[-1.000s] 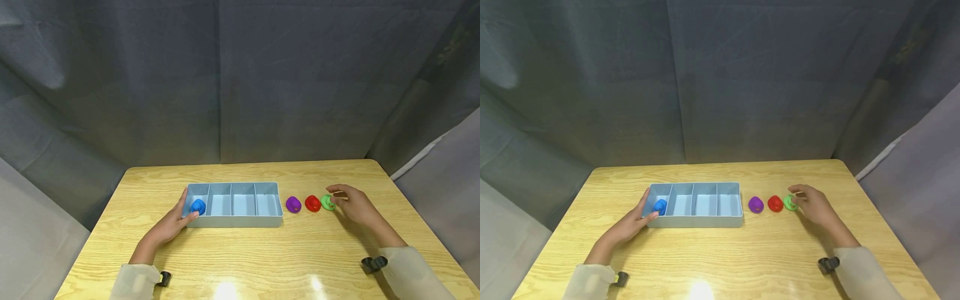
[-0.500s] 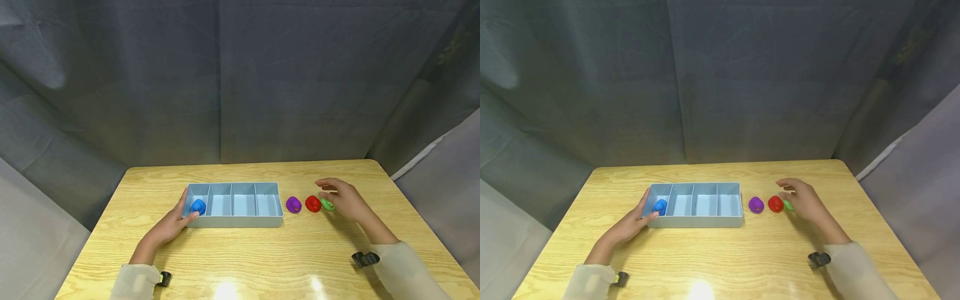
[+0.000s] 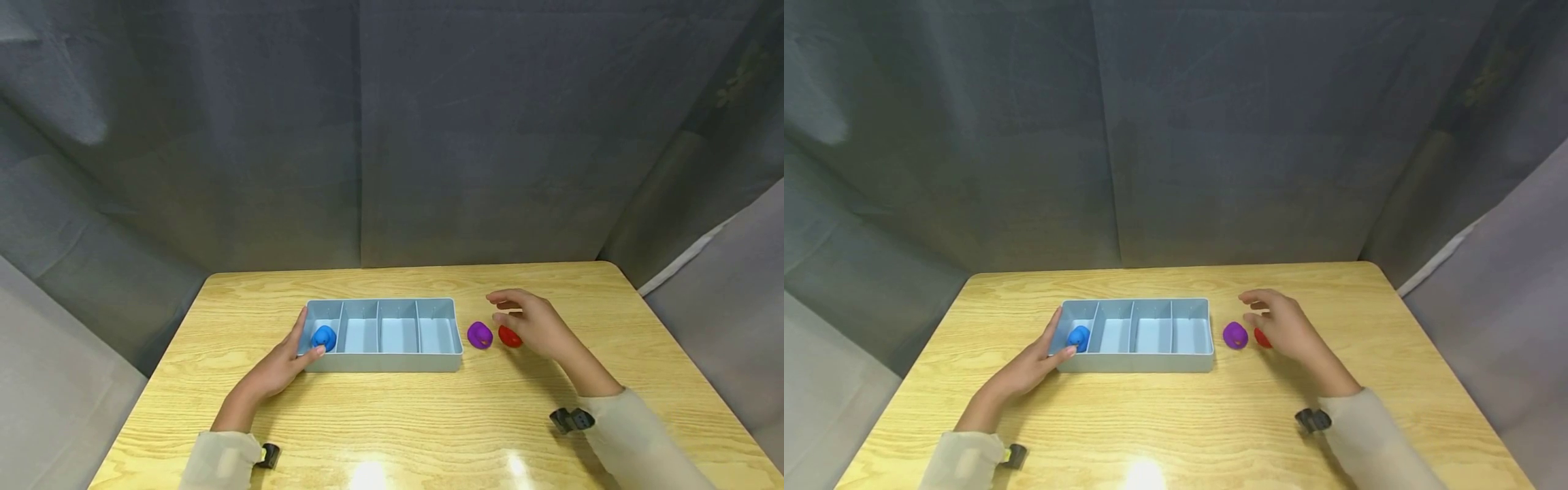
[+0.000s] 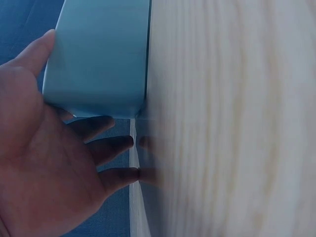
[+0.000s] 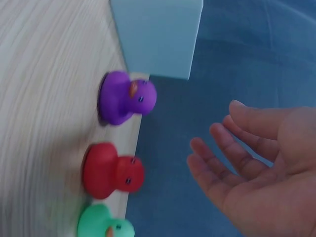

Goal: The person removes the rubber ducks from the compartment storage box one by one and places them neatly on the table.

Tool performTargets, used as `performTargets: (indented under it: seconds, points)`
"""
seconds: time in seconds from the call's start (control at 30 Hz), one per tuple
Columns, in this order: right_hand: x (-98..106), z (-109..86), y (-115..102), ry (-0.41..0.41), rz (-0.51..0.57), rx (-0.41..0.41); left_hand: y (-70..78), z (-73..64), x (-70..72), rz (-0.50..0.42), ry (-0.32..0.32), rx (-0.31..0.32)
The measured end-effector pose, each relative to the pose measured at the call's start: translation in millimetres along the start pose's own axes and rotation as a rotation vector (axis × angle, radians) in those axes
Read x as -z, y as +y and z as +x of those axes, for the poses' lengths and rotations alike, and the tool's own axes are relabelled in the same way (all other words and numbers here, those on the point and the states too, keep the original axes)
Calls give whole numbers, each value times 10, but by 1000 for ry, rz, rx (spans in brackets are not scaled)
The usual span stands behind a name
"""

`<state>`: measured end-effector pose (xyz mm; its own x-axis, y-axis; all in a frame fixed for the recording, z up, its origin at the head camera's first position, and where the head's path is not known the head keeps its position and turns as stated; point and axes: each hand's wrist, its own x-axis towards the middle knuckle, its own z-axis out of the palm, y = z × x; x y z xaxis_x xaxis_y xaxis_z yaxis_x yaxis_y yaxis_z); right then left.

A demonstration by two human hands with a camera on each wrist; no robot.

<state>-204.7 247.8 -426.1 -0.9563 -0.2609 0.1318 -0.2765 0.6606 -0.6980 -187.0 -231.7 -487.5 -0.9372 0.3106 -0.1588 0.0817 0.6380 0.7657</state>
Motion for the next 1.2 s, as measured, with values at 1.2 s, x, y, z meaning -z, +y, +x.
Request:
performTargets:
  seconds: [1.2]
  points:
    - [-663,305,-692,-118,172,111,-8,19,3,-5,0,-6]
